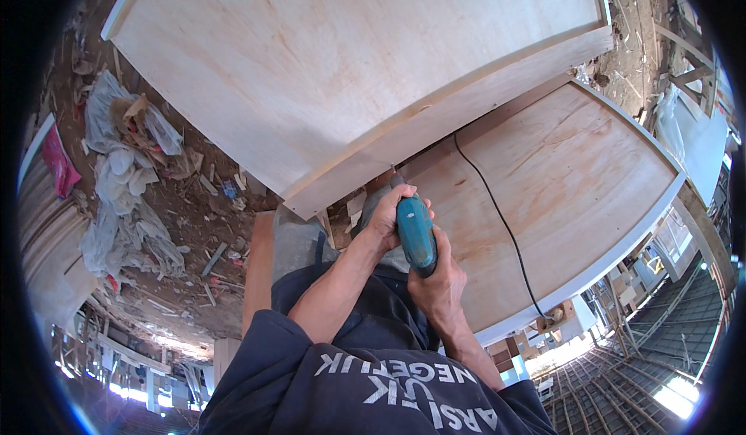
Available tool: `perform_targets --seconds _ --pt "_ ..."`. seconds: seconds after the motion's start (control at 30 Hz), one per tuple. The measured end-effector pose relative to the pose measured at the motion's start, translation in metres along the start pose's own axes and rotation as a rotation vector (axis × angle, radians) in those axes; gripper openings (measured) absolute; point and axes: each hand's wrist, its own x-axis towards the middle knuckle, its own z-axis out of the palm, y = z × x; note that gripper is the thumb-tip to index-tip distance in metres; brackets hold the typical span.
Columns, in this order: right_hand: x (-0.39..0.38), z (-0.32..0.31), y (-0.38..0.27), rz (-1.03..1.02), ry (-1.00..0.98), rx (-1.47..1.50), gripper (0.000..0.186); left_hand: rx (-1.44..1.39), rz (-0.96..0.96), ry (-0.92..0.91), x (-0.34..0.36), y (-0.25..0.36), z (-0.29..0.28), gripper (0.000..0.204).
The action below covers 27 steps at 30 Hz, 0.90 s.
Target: The person uses a power drill to drill holes into the wooden panels of a cabinet frame.
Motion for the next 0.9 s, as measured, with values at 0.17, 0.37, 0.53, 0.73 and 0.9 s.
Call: perform_targets --seconds 0.17,0.37,0.53,0.73,0.9 --pt "0.005 0.004 0.005 -0.049 -0.011 -0.045 0.074 -0.052 0.017 -0.019 0.001 0.002 0.0 0.024" --pt "0.005 0.001 0.005 -0.038 -0.04 -0.062 0.074 0.025 0.026 -0.001 0.001 0.001 -0.001 0.025" --pt "0.005 -0.004 0.012 -0.087 -0.047 -0.082 0.073 -0.027 0.078 -0.055 0.002 -0.003 0.002 0.027" --pt "-0.014 -0.002 -0.002 -0.095 -0.039 -0.042 0.071 0.054 0.032 -0.063 -0.004 0.008 -0.014 0.044" --pt "-0.085 -0.032 -0.012 -0.302 0.013 0.001 0.074 0.259 0.133 -0.023 -0.061 0.024 -0.001 0.041"
